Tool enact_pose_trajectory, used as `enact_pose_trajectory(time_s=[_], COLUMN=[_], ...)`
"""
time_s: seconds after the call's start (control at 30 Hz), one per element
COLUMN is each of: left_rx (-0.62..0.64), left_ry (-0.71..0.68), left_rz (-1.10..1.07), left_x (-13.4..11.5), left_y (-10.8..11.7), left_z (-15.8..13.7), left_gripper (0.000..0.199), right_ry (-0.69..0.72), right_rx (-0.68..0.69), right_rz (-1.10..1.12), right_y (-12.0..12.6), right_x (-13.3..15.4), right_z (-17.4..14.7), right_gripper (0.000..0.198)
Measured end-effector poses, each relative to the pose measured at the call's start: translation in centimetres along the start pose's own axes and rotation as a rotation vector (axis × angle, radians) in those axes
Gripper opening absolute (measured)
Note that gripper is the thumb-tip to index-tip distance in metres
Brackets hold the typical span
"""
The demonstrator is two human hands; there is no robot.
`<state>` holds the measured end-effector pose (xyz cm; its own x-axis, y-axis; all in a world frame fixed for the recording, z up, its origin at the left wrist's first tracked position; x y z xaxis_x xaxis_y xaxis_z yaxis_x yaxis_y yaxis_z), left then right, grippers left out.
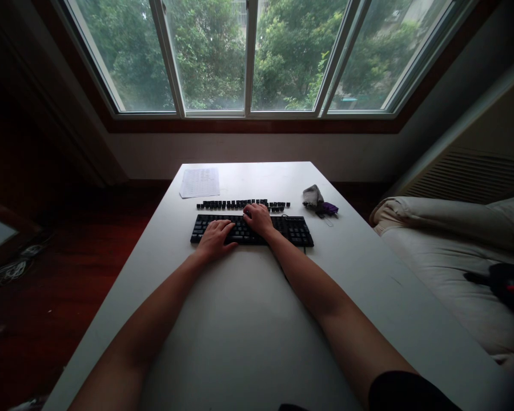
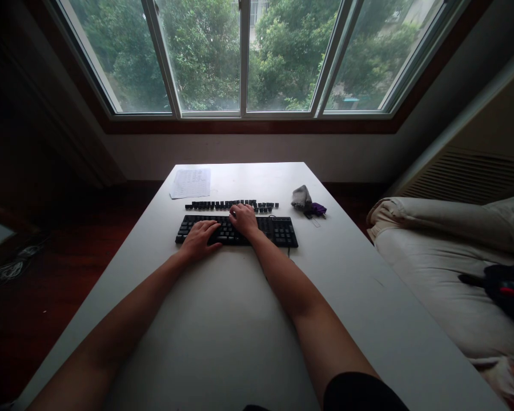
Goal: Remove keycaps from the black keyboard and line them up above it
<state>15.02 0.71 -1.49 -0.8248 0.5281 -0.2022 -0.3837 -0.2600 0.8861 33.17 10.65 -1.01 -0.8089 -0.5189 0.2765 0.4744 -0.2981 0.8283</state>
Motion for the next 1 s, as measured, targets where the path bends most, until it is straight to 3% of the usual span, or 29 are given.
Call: enact_pose_trajectory(time_s=[1.0], left_rx=[-0.007], left_ry=[-0.002], left_rz=[0.001], left_x=[0.03], left_y=[-0.20], left_z=[-0.03], left_gripper=[0.066], right_ry=[-0.005], right_rx=[0.045], right_rz=[0.050], right_y=[-0.15], right_x=[-0.15], right_z=[-0.17], right_gripper=[0.014])
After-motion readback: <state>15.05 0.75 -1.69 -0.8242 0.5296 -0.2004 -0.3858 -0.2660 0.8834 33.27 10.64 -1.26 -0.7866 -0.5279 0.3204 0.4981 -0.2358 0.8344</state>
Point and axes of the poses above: each hand's wrist, its own z-axis towards the middle knuckle, its own y-axis out of the back of the hand, x = y × z, the point moved 4 cm from there along z, towards the middle knuckle, and after that the axes turned 2 degrees about -x, right-handed, at the moved point
